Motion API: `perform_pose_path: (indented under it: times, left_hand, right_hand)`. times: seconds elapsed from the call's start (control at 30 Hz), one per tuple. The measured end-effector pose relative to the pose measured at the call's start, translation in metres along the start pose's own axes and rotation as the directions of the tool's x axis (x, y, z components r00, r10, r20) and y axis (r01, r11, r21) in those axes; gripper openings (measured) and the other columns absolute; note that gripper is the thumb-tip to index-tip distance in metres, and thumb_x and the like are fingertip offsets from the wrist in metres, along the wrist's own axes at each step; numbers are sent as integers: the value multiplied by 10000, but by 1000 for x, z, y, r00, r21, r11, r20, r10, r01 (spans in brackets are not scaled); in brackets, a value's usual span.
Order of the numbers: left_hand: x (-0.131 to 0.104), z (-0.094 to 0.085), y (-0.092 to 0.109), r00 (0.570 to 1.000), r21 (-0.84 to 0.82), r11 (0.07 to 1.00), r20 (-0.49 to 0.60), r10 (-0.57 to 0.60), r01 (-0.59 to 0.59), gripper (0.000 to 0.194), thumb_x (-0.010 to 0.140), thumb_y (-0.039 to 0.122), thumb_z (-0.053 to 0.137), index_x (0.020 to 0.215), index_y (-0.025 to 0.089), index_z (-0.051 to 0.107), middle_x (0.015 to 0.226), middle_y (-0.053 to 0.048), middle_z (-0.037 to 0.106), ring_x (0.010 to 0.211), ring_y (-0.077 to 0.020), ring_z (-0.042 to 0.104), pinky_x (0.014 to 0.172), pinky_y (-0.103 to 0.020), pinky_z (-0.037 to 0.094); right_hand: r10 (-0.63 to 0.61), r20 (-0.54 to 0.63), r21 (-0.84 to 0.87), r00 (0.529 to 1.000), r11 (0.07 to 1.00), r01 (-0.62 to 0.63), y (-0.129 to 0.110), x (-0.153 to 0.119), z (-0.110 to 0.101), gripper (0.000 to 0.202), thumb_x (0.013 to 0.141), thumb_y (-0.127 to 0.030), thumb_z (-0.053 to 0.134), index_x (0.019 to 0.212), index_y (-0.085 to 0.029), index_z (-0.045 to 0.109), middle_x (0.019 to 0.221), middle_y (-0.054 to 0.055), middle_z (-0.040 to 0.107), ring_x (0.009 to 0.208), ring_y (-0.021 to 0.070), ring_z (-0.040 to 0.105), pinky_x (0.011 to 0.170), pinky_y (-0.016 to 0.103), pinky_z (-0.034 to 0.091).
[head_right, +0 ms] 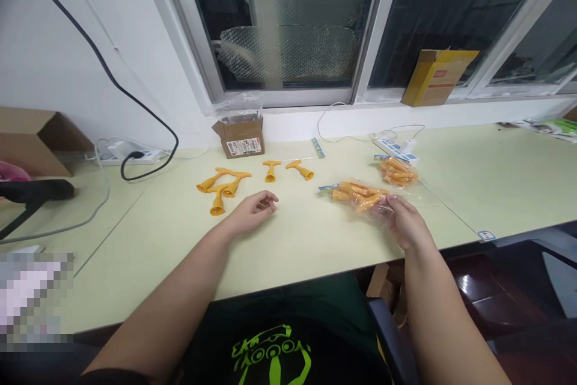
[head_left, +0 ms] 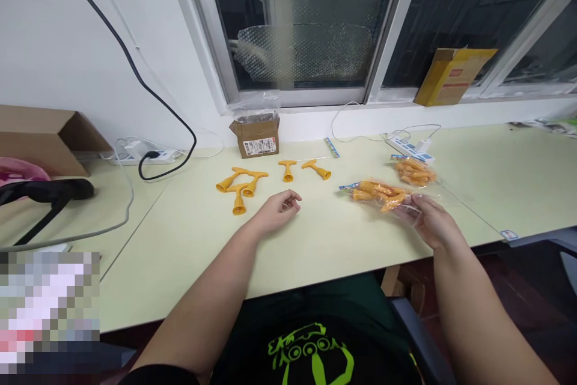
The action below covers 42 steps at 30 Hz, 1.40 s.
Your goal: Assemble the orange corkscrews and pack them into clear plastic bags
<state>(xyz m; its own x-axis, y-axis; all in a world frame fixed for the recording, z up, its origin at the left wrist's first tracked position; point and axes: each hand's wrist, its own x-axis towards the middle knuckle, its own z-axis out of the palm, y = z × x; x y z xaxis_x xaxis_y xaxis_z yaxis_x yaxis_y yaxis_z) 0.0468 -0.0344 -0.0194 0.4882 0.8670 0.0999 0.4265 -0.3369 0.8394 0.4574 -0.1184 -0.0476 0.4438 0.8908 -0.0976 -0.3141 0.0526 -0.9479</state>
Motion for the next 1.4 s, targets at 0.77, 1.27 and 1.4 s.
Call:
perform_pose_path:
  times: [0.77,1.27,1.4]
  left_hand:
    - [-6,4,4,994,146,989,99,-44,29,252,876,356,584,1058,217,687,902,-35,695,797,-204,632,702,-323,488]
    - [-6,4,-1,993,197,980,105,-52,31,233,889,338,576,1050,218,694,927,-42,692,792,-200,631,711,-321,491]
    - [-9,3,4,991,236,971,121,-50,20,230,894,325,568,1059,226,695,957,-48,700,835,-215,638,745,-336,493]
  right_hand:
    - [-144,318,-290,937,926,241,43,-34,90,336,810,-364,743,1084,-271,572,1000,18,673,796,158,647,691,302,562]
    - [37,568,-821,822,95,562,33,179,209,366,839,-46,558,1144,-90,756,1563,193,501,1494,292,425,1245,379,305]
    - [46,557,-829,829,97,551,43,193,212,379,797,-35,590,1133,-102,751,1447,207,609,1419,306,514,1210,391,357]
